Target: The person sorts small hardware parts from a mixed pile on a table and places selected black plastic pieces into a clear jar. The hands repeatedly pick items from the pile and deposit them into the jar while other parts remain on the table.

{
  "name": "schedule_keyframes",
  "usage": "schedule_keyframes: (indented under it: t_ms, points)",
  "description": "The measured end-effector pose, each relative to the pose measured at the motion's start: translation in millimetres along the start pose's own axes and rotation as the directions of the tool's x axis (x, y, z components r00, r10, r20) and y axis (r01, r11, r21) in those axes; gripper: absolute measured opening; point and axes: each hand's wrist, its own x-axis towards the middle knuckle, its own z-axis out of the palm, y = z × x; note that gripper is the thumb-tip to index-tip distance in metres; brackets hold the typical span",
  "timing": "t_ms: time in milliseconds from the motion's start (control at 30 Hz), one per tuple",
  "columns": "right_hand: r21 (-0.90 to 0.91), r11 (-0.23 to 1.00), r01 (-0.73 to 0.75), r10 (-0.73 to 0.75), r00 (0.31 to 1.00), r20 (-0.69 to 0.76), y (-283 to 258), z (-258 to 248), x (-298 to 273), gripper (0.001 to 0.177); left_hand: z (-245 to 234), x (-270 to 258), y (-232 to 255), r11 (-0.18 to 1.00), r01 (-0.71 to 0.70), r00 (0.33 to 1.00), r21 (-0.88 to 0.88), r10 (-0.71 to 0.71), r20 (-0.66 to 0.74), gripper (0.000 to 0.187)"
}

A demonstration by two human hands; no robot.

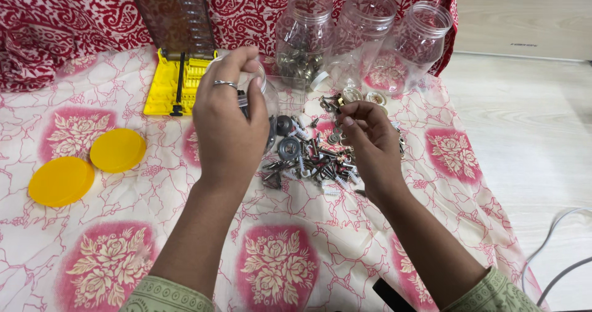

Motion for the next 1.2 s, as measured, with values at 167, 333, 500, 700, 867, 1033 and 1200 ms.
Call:
schedule_keyframes:
  t_ms: [167,333,500,700,867,1033,1200]
  points:
    - [-0.161,0.984,-0.069,0.042,0.985,-0.166,23.8,-30.6,-0.1,0.014,13.9,-15.6,17.0,0.991,0.019,0.999,-0.136,-0.012,0.051,0.036]
    - [-0.297,0.925,-0.236,0.119,0.924,-0.364,42.1,-67.2,-5.2,0.015,23.7,-37.8,25.6,0.979,0.087,0.992,-0.186,-0.068,0.109,0.036]
    - [-0.426,0.864,-0.268,0.073,0.904,-0.421,54.4,-89.1,-6.6,0.021,33.1,-52.0,20.1,0.966,0.157,0.979,-0.207,-0.125,0.159,0.038]
    - [-0.644,0.735,-0.214,-0.012,0.945,-0.327,67.1,-100.0,-10.8,0.038,39.9,-65.7,12.7,0.907,0.367,0.904,-0.206,-0.294,0.311,0.037]
    - [-0.848,0.528,-0.031,-0.151,0.980,-0.130,79.7,-102.9,-7.3,0.046,43.3,-71.2,12.1,0.908,0.399,0.876,-0.131,-0.334,0.349,0.037]
    - [-0.924,0.381,-0.013,-0.188,0.978,-0.091,82.6,-98.1,-3.9,0.042,41.0,-71.8,12.9,0.899,0.419,0.854,-0.126,-0.344,0.390,0.035]
    - [-0.919,0.386,-0.085,-0.139,0.979,-0.148,73.1,-85.3,-6.3,0.030,38.2,-69.0,13.1,0.901,0.415,0.856,-0.125,-0.340,0.391,0.031]
